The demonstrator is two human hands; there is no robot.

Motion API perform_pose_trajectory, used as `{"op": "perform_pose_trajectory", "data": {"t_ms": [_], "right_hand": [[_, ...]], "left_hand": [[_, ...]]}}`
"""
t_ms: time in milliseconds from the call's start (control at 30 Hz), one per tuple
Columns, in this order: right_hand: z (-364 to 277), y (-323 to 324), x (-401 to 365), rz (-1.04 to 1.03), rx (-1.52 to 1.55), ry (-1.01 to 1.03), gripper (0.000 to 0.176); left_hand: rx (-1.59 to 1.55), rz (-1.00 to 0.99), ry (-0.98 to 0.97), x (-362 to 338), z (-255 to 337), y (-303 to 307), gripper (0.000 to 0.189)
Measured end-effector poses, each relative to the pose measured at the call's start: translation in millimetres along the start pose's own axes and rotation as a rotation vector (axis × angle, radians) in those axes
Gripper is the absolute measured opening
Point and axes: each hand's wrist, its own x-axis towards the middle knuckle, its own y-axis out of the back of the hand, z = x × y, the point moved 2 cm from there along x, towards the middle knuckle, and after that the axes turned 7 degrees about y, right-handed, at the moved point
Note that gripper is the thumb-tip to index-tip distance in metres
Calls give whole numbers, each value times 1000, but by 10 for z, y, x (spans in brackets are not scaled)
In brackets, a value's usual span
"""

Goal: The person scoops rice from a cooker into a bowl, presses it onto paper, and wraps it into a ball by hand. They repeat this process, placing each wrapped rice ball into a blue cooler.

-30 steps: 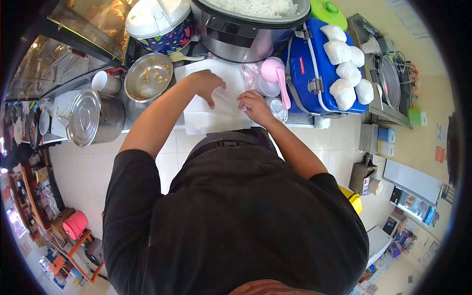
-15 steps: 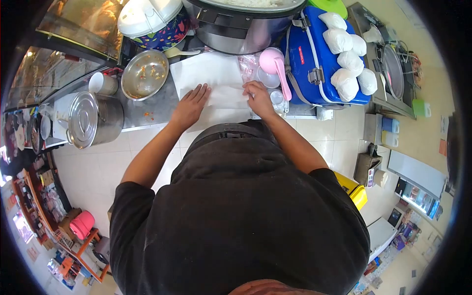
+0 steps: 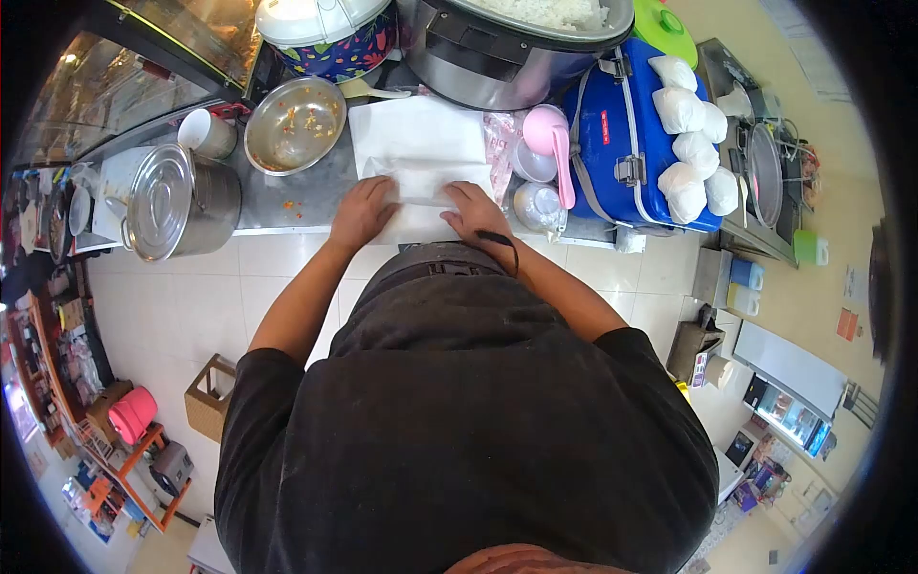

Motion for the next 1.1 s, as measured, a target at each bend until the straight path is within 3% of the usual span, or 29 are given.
{"op": "perform_pose_trajectory", "data": {"t_ms": [267,400,500,533,600,667,700,800,900,1000,1100], "right_hand": [[312,-88,180,101,-4,-9,17],[477,21,235,-52,10,-115,18],[431,111,280,-139,-44,-278,29],[372,171,332,-150,-66,-341,34],[248,262,482,-32,-260,-130,43],[211,241,630,30,-439,77,50],[209,214,730,-135,-442,74,50],[235,138,1096,-633,-489,46,45],[254,61,1200,-760,-501,-14,29],[291,94,1019,-571,-368,-15,19],[187,147,684,-280,-224,-24,16]], "left_hand": [[21,-184,-81,378,-298,-83,16],[-107,-320,20,389,-205,-35,17],[-60,-469,226,437,-226,-99,21],[-19,-409,263,487,-154,-42,25],[62,-289,340,578,-40,67,37],[202,-142,28,675,-26,66,45],[271,-69,-126,723,-27,60,48],[359,-500,-176,988,-19,-85,47],[365,-698,6,1141,17,-142,38],[257,-625,83,1027,-22,-126,29],[123,-381,113,786,40,-83,26]]}}
